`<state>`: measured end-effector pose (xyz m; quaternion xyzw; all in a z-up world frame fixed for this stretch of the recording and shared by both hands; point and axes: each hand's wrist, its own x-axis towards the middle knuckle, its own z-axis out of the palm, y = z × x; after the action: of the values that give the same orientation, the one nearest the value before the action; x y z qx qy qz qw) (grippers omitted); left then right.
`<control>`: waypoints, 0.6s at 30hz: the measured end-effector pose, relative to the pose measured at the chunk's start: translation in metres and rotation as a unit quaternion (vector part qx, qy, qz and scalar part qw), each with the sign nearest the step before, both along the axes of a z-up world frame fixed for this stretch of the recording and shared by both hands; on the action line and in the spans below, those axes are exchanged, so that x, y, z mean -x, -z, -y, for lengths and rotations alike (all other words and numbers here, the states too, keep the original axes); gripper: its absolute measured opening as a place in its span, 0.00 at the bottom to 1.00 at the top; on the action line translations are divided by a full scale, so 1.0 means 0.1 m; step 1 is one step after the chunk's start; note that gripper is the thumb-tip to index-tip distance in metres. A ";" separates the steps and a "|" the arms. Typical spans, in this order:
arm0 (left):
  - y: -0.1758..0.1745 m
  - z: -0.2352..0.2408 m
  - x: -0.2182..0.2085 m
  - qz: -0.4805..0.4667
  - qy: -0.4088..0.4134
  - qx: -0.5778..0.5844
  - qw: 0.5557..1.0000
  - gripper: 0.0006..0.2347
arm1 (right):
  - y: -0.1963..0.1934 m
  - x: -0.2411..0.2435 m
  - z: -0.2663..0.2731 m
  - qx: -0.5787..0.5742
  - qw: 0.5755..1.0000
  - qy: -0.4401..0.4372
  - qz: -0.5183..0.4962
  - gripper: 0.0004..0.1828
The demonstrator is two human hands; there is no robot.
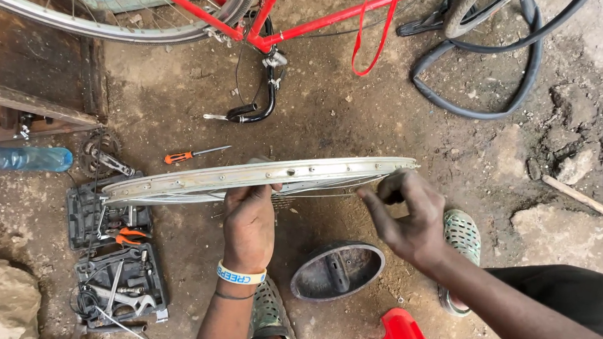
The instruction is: The person holds a bicycle wheel and uses their hands to adjust the spokes and the rim. They rotate the wheel to access different sections, pressing on the rim and manipulating the spokes to align the wheel.
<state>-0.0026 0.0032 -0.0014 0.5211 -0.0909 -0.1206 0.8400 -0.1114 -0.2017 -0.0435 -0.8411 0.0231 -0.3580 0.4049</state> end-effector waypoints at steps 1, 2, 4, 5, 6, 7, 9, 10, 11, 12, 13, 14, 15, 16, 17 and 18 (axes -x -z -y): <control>0.02 0.02 -0.01 -0.004 -0.001 0.008 1.000 0.05 | 0.05 0.02 0.00 0.014 1.000 -0.003 -0.019 0.13; 0.02 0.04 -0.03 -0.003 0.001 0.010 1.000 0.05 | -0.03 0.00 -0.04 0.015 1.000 -0.001 -0.018 0.13; 0.01 0.07 -0.06 -0.006 0.015 0.012 1.000 0.05 | -0.18 -0.04 -0.14 -0.060 0.995 -0.003 -0.079 0.09; 0.05 0.09 -0.06 -0.006 0.018 0.012 1.000 0.05 | -0.19 -0.03 -0.15 -0.059 0.995 0.000 -0.079 0.09; 0.08 0.10 -0.06 -0.008 0.036 0.026 0.999 0.04 | -0.20 -0.03 -0.16 -0.063 0.987 -0.012 -0.147 0.12; 0.11 0.11 -0.06 -0.010 0.054 0.040 0.998 0.04 | -0.21 -0.02 -0.17 -0.066 0.974 -0.025 -0.214 0.19; 0.04 0.16 -0.03 -0.013 0.084 0.035 0.996 0.06 | -0.33 -0.06 -0.16 -0.120 0.942 -0.020 -0.312 0.25; 0.01 0.18 0.00 -0.017 0.113 0.030 0.993 0.08 | -0.39 -0.07 -0.16 -0.172 0.897 -0.015 -0.406 0.32; -0.02 0.11 0.00 -0.019 0.112 0.030 0.993 0.08 | -0.35 -0.06 -0.14 -0.172 0.897 -0.015 -0.408 0.32; -0.06 0.04 -0.01 -0.008 0.168 -0.052 0.984 0.13 | -0.31 -0.07 -0.13 -0.148 0.897 -0.022 -0.416 0.30; -0.09 -0.03 -0.02 0.004 0.222 -0.133 0.966 0.18 | -0.27 -0.07 -0.11 -0.124 0.896 -0.029 -0.424 0.28; -0.27 -0.06 -0.02 0.004 0.221 -0.133 0.966 0.18 | -0.11 -0.05 -0.08 -0.124 0.897 -0.030 -0.424 0.28; -0.45 -0.09 -0.01 0.036 0.264 -0.218 0.939 0.22 | 0.05 -0.04 -0.04 -0.047 0.923 -0.067 -0.375 0.27; -0.62 -0.12 0.01 0.066 0.305 -0.301 0.901 0.25 | 0.21 -0.01 -0.01 0.029 0.940 -0.104 -0.324 0.30; -0.66 -0.16 0.01 0.064 0.304 -0.301 0.902 0.25 | 0.36 0.03 0.01 0.029 0.939 -0.106 -0.325 0.30; -0.69 -0.22 0.04 0.065 0.310 -0.329 0.889 0.24 | 0.52 0.11 0.02 0.158 0.934 -0.095 -0.307 0.29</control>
<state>-0.0068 0.0249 0.0675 0.7199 -0.2569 -0.3639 0.5322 -0.1221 -0.2034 -0.0951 -0.9614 0.0096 -0.0412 0.2719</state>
